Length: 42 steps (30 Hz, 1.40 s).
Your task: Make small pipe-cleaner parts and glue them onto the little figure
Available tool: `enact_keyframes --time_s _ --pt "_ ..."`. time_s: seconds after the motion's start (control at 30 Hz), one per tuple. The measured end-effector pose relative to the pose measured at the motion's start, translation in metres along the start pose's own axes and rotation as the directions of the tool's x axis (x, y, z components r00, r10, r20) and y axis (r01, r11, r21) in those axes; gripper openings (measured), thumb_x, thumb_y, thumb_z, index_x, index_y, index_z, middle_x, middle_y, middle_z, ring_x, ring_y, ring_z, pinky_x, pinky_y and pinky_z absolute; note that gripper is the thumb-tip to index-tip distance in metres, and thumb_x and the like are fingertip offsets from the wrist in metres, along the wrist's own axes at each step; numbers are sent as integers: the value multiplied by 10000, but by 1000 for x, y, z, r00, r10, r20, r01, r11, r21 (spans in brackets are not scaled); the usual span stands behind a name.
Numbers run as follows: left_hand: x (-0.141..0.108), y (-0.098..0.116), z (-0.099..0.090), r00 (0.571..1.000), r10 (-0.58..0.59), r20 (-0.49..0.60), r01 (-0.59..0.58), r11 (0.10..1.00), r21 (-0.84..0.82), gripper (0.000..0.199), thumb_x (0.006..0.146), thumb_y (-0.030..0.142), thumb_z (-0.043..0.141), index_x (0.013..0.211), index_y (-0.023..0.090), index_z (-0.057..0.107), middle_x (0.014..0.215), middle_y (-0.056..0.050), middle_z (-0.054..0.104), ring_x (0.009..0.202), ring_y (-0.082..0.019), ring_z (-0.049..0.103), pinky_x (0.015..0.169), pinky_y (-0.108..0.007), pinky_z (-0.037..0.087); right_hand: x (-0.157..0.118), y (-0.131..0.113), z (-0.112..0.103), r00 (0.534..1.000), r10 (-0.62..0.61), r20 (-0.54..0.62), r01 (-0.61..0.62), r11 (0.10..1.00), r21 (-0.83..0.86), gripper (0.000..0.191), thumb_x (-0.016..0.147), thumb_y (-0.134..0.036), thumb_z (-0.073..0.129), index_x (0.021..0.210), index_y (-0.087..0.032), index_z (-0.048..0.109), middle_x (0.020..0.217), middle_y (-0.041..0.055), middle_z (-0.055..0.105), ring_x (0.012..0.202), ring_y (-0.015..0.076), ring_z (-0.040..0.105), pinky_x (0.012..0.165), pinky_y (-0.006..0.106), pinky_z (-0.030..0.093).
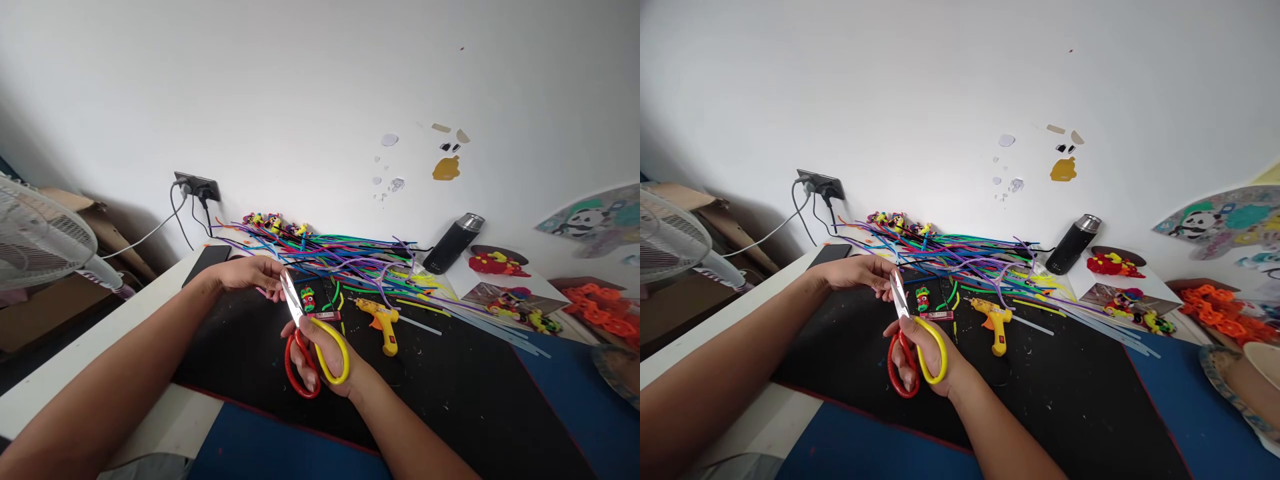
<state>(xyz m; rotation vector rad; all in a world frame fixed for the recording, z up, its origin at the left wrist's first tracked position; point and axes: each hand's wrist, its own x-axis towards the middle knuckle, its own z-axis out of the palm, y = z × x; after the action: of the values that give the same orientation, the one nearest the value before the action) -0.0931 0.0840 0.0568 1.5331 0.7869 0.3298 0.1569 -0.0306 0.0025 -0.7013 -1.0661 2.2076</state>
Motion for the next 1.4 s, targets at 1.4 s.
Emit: enact_keyframes --time_s 1.4 --pt "6 -2 8 999 40 -18 -42 991 -125 310 809 429 857 773 146 736 636 -38 704 499 -108 585 453 -190 388 4 1 -10 972 166 164 -181 981 75 973 890 -972 249 1276 -151 600 858 142 801 622 258 796 441 218 506"
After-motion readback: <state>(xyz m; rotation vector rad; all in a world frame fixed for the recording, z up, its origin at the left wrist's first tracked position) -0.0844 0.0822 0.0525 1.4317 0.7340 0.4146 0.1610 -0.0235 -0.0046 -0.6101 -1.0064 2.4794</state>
